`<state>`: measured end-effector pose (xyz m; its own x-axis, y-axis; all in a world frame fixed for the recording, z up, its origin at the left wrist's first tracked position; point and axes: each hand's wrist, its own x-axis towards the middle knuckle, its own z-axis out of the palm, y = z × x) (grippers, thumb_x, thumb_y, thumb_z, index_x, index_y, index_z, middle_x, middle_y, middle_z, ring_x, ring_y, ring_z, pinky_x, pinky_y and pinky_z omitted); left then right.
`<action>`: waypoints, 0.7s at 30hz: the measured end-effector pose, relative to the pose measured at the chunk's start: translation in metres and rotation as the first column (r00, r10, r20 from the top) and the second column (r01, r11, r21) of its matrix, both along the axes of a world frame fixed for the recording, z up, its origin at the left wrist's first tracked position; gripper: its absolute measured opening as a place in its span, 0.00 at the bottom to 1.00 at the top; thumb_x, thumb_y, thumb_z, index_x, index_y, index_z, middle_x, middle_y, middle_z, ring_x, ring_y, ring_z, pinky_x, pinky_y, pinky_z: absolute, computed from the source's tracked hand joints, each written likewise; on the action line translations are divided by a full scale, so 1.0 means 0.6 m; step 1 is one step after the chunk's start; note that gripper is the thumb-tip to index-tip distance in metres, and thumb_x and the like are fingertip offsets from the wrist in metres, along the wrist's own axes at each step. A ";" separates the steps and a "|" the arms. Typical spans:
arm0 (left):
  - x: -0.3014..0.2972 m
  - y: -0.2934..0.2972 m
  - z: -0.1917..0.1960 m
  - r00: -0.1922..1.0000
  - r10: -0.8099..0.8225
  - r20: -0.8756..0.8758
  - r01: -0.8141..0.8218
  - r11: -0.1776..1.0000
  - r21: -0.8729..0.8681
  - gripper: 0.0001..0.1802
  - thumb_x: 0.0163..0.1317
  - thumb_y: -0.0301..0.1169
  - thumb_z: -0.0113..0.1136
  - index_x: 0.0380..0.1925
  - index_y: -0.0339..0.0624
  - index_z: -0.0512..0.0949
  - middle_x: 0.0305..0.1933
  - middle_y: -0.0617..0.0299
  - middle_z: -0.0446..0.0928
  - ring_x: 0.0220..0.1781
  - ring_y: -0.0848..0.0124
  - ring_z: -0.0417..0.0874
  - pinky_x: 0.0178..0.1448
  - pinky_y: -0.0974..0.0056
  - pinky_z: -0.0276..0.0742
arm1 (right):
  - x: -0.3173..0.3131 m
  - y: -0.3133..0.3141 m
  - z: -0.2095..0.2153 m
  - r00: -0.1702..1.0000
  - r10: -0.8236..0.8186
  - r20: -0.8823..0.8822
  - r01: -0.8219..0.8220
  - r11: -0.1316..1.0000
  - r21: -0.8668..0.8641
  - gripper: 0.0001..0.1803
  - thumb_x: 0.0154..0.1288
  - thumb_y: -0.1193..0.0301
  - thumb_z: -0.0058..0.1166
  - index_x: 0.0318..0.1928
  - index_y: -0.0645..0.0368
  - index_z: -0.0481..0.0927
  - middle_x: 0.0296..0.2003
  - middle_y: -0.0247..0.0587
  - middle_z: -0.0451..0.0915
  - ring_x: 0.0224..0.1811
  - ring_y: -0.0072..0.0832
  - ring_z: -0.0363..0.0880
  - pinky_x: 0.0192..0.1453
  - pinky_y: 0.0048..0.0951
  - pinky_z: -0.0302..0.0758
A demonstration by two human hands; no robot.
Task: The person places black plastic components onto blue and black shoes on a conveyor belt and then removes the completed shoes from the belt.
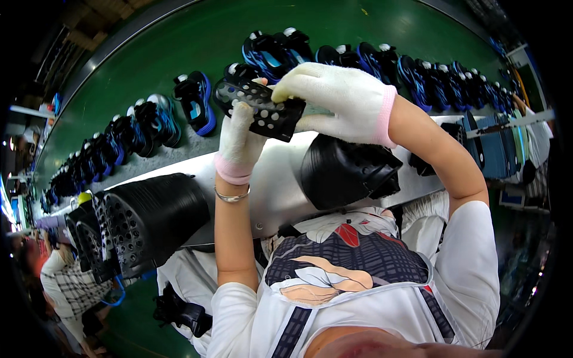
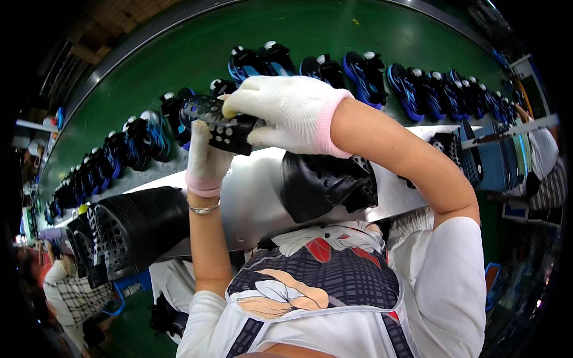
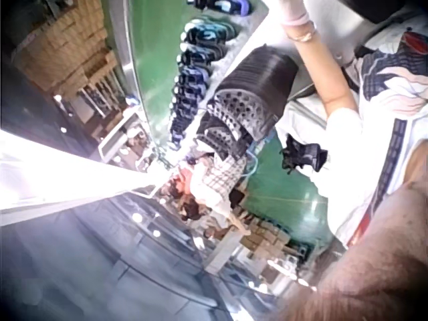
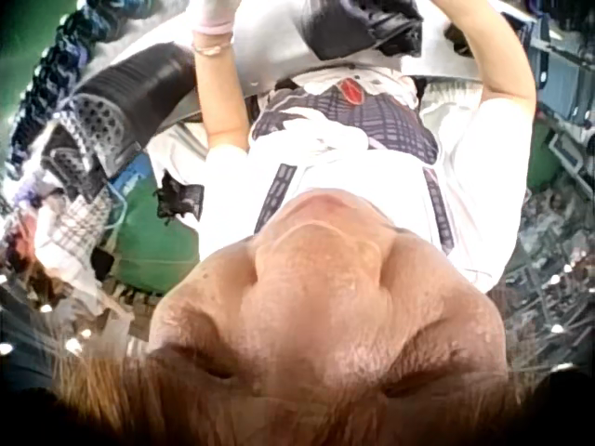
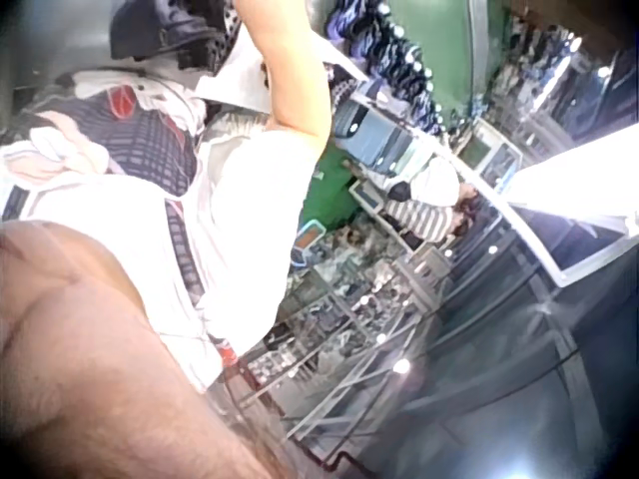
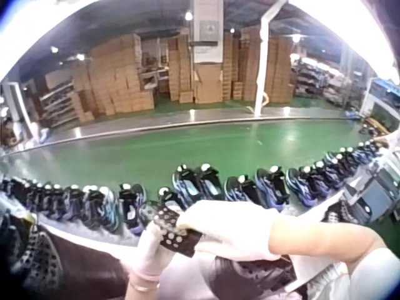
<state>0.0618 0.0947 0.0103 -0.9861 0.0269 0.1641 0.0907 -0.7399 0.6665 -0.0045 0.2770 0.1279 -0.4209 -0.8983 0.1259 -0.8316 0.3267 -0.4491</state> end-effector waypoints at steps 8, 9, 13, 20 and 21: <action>0.008 0.015 -0.034 0.961 0.276 0.024 -0.274 0.960 -0.061 0.24 0.67 0.37 0.56 0.58 0.39 0.64 0.54 0.59 0.71 0.57 0.66 0.73 0.63 0.56 0.70 | -0.028 -0.044 -0.034 0.987 -0.159 0.017 0.143 0.923 0.357 0.27 0.55 0.54 0.59 0.48 0.62 0.75 0.38 0.52 0.78 0.42 0.46 0.78 0.47 0.38 0.75; 0.008 0.017 -0.031 0.960 0.279 0.031 -0.278 0.960 -0.030 0.23 0.67 0.37 0.55 0.58 0.39 0.64 0.54 0.60 0.71 0.57 0.67 0.73 0.62 0.56 0.70 | -0.030 -0.048 -0.031 0.986 -0.167 0.012 0.149 0.907 0.394 0.26 0.55 0.54 0.58 0.46 0.62 0.75 0.36 0.52 0.79 0.41 0.46 0.78 0.46 0.38 0.75; -0.007 0.014 -0.036 0.971 0.232 0.062 -0.238 0.963 0.127 0.20 0.68 0.35 0.55 0.55 0.38 0.65 0.51 0.58 0.73 0.52 0.67 0.77 0.56 0.57 0.77 | -0.032 -0.073 -0.019 0.982 -0.187 -0.041 0.185 0.870 0.457 0.22 0.55 0.54 0.58 0.40 0.61 0.77 0.30 0.50 0.79 0.35 0.45 0.79 0.41 0.38 0.76; -0.020 -0.004 -0.064 0.959 0.157 0.236 -0.141 0.986 -0.083 0.22 0.68 0.43 0.53 0.52 0.37 0.71 0.52 0.56 0.75 0.48 0.65 0.79 0.50 0.59 0.79 | -0.066 -0.092 -0.037 0.952 -0.276 0.131 0.181 0.855 0.486 0.23 0.58 0.50 0.52 0.35 0.60 0.79 0.28 0.51 0.80 0.33 0.45 0.80 0.39 0.36 0.76; -0.023 -0.004 -0.076 0.931 0.229 0.284 -0.153 0.952 -0.265 0.21 0.67 0.42 0.54 0.51 0.37 0.72 0.52 0.55 0.74 0.47 0.65 0.80 0.50 0.60 0.79 | -0.076 -0.090 -0.046 0.953 -0.280 0.118 0.186 0.845 0.502 0.23 0.58 0.50 0.52 0.36 0.60 0.79 0.28 0.51 0.81 0.33 0.44 0.81 0.39 0.35 0.76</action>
